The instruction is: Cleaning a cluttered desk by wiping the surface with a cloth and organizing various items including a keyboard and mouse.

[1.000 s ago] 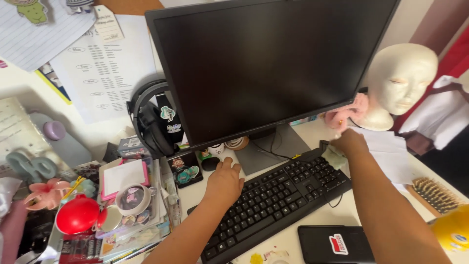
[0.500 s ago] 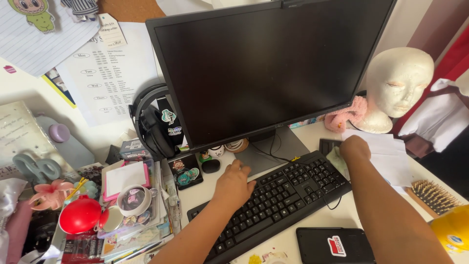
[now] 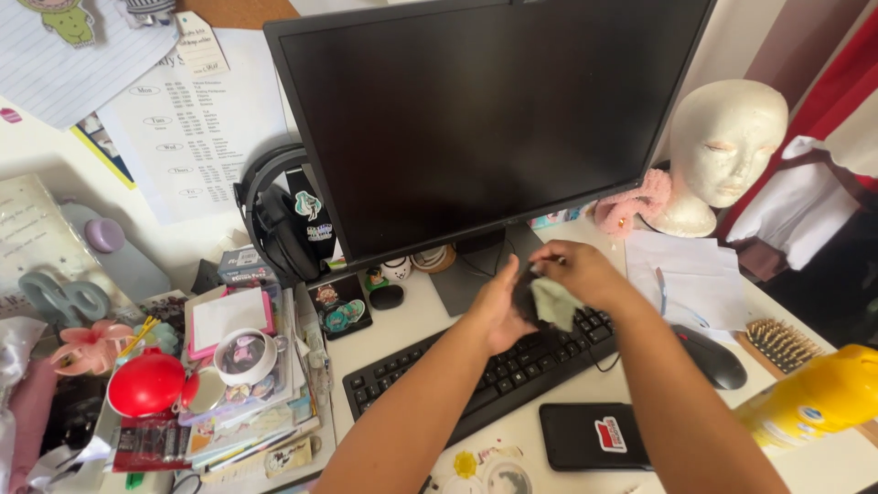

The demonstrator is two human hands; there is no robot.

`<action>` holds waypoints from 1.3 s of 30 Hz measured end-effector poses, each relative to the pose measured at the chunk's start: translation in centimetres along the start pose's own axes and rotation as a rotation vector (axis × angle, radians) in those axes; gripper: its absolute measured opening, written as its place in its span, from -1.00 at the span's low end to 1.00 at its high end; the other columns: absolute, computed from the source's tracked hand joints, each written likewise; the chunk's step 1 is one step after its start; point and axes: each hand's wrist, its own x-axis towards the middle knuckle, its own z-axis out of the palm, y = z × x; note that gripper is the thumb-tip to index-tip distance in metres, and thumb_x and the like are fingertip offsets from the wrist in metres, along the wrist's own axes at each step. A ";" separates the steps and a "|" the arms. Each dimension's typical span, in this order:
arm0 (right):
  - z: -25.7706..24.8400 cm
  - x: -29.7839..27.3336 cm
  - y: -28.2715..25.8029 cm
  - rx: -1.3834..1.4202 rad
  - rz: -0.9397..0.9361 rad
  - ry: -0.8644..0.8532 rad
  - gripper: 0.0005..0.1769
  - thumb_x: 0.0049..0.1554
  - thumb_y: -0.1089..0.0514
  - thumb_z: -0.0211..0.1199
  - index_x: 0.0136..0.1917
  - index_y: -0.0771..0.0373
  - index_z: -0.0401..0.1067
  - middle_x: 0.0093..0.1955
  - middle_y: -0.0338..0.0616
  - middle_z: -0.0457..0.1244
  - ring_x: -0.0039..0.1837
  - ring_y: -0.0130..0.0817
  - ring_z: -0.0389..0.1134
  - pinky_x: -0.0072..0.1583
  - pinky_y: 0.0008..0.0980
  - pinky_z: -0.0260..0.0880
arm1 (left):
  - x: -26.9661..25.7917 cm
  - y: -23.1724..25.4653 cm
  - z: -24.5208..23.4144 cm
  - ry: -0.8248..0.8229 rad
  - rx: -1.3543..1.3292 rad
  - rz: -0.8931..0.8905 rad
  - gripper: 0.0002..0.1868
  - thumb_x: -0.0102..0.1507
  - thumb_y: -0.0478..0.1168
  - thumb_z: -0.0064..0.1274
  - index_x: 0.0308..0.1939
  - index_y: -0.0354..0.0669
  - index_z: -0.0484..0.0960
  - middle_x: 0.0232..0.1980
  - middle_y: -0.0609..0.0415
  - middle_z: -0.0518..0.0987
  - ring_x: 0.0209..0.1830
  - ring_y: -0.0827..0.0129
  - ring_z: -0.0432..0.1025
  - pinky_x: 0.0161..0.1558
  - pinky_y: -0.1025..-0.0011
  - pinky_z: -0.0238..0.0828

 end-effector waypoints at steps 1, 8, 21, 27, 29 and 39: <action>1.0 1.1 1.6 -0.001 0.001 -0.004 -0.79 0.15 0.10 0.24 0.03 0.04 0.62 0.02 0.02 0.47 0.09 0.05 0.48 0.16 -0.01 0.43 | 0.7 -0.5 -0.2 0.002 -0.004 -0.001 -0.13 0.41 0.44 -0.24 0.57 -0.06 0.19 0.55 -0.31 0.24 0.55 -0.18 0.15 0.41 -0.15 0.17; 7.2 -2.1 0.6 -0.005 -0.179 0.532 -0.88 0.22 0.20 0.20 -0.02 0.15 0.55 -0.06 0.07 0.37 0.16 0.11 0.37 0.23 -0.02 0.33 | 4.1 -1.3 -2.3 0.208 -0.270 -0.018 -0.41 0.42 0.34 -0.22 0.20 -0.05 0.42 0.18 -0.20 0.47 0.20 -0.07 0.44 0.15 -0.08 0.43; 11.4 -4.4 -1.1 0.023 -0.303 0.242 -0.56 0.17 0.28 0.09 0.29 0.14 0.53 0.14 -0.02 0.29 0.22 0.00 0.40 0.22 -0.16 0.47 | -0.6 0.6 -2.0 0.468 0.125 0.236 -0.53 0.50 -0.02 -0.33 0.41 -0.17 0.32 0.50 -0.19 0.25 0.50 0.07 0.22 0.43 -0.07 0.18; 14.0 7.2 11.9 -0.238 -0.015 0.315 -0.74 0.16 0.03 0.23 0.05 0.14 0.61 -0.10 0.09 0.39 0.05 0.12 0.48 0.11 0.05 0.52 | 1.9 2.0 -8.7 0.473 -0.024 0.296 -0.61 0.47 -0.08 -0.13 0.35 -0.10 0.40 0.29 -0.10 0.40 0.33 0.09 0.33 0.25 -0.09 0.38; 12.5 9.2 10.6 0.031 0.138 0.349 -0.66 0.21 -0.04 0.20 0.16 0.11 0.55 -0.05 0.00 0.40 0.07 0.03 0.47 0.10 0.03 0.51 | 2.1 2.3 -10.3 0.486 -0.015 0.235 -0.62 0.48 -0.04 -0.15 0.33 -0.07 0.44 0.29 -0.09 0.42 0.31 0.13 0.35 0.24 -0.07 0.39; 17.2 14.5 4.0 0.199 0.197 0.436 -0.68 0.15 0.10 0.23 0.00 0.44 0.52 -0.13 0.28 0.40 0.08 0.27 0.45 0.09 0.15 0.45 | 2.5 2.9 -14.2 0.536 0.233 0.127 -0.33 0.46 -0.20 -0.22 0.64 -0.08 -0.03 0.65 -0.14 -0.01 0.65 -0.02 -0.08 0.50 -0.03 0.04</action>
